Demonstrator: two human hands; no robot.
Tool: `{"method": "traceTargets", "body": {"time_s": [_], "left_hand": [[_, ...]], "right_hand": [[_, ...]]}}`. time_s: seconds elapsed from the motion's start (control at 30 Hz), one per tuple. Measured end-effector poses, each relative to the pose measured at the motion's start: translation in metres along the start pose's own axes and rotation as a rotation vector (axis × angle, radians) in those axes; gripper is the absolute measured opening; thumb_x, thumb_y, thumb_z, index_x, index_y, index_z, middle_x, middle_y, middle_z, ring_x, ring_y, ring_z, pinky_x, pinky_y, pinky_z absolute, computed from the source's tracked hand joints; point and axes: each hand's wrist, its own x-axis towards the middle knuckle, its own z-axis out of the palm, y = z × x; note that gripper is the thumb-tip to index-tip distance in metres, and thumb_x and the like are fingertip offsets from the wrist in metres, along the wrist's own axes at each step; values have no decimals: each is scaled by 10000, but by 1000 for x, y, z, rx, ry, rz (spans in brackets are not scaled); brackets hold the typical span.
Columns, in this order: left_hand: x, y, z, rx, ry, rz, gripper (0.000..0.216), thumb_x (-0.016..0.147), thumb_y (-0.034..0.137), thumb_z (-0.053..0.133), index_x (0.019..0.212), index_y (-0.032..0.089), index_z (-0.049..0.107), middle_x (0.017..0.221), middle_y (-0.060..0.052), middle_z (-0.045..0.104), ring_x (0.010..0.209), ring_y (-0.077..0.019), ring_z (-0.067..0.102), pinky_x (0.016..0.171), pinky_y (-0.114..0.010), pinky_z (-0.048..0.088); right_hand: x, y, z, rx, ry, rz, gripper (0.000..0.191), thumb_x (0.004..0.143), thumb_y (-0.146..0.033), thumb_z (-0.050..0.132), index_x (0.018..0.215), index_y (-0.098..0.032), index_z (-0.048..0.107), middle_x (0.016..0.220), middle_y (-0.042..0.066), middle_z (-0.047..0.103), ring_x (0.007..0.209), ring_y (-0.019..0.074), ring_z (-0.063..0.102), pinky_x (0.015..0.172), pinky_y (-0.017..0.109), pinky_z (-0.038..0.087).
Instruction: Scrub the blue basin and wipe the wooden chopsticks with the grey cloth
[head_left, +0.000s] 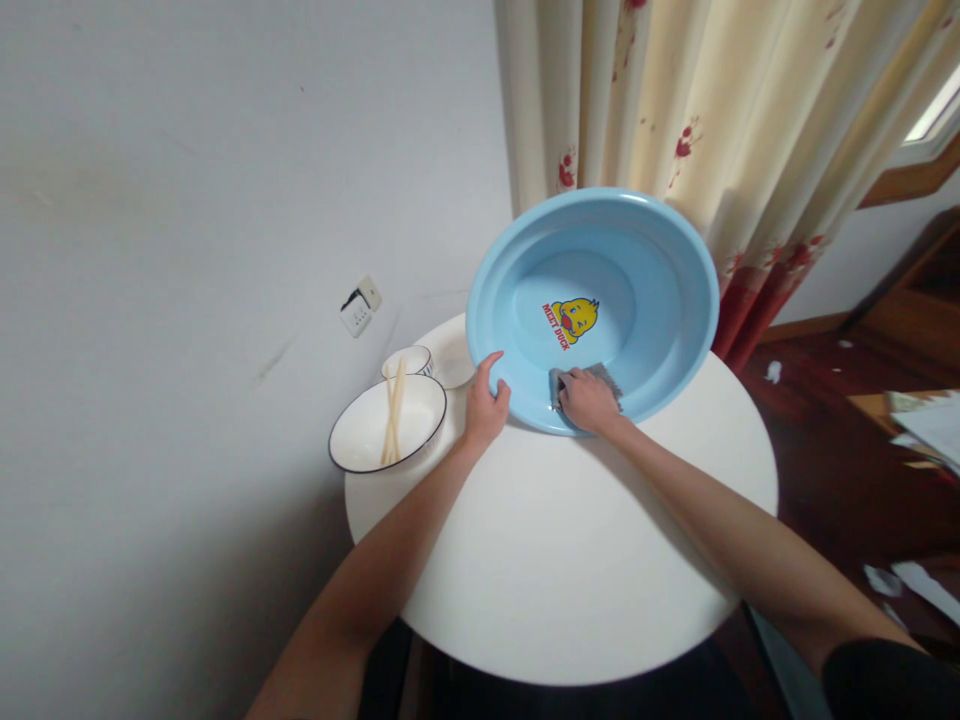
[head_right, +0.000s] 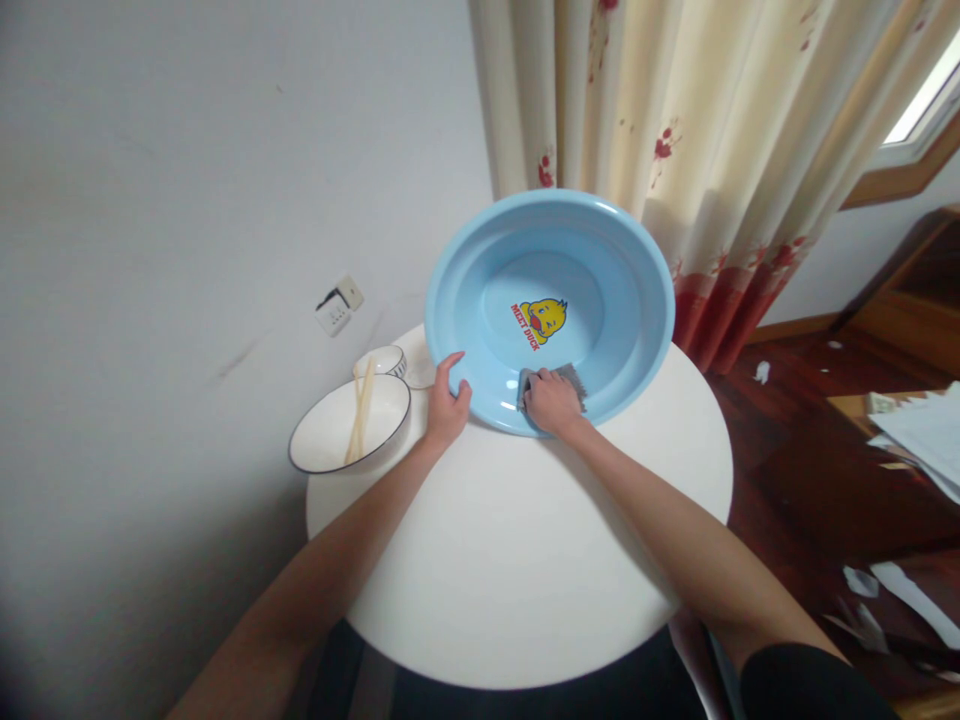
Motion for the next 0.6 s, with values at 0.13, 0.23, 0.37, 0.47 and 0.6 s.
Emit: {"method": "traceTargets", "body": {"time_s": [0.13,0.23,0.37,0.47,0.6], "left_hand": [[0,0,0,-6,3,8,494,912,148,496,1402,187,547,1403,-117,649,1323,-248,612,1172,-433,472],[0,1,0,-4,6,3,492,912,149,499,1400,188,551,1404,-115,649,1323,-248,612,1173,-432,472],[0,2,0,2,1,-5,488,920,157,500,1404,190,549,1398,-113,652,1308,-249,621,1166,-430,478],[1,1,-1,8,2,1,486,926,161,495,1409,191,543,1401,-113,650,1307,-243,622,1166,-426,477],[1,0,0,8,-2,2,484,929,169,490,1411,185,537,1414,-120,638,1328,-244,607,1181,-432,463]], "right_hand": [[0,-1,-1,2,0,1,338,1033,-265,426,1253,-148,654,1257,150,678,1154,290,637,937,350,464],[0,-1,-2,-1,-14,6,342,1038,-265,423,1264,-149,652,1272,153,674,1173,288,630,955,349,459],[0,-3,-4,-9,-19,17,346,1043,-271,418,1258,-147,658,1283,152,672,1177,290,627,960,349,460],[0,-3,-4,-8,-14,16,348,1042,-270,413,1250,-146,663,1277,155,674,1178,289,624,965,350,458],[0,-2,-3,0,-20,18,355,1041,-274,409,1256,-148,661,1280,161,672,1174,291,626,959,355,460]]}}
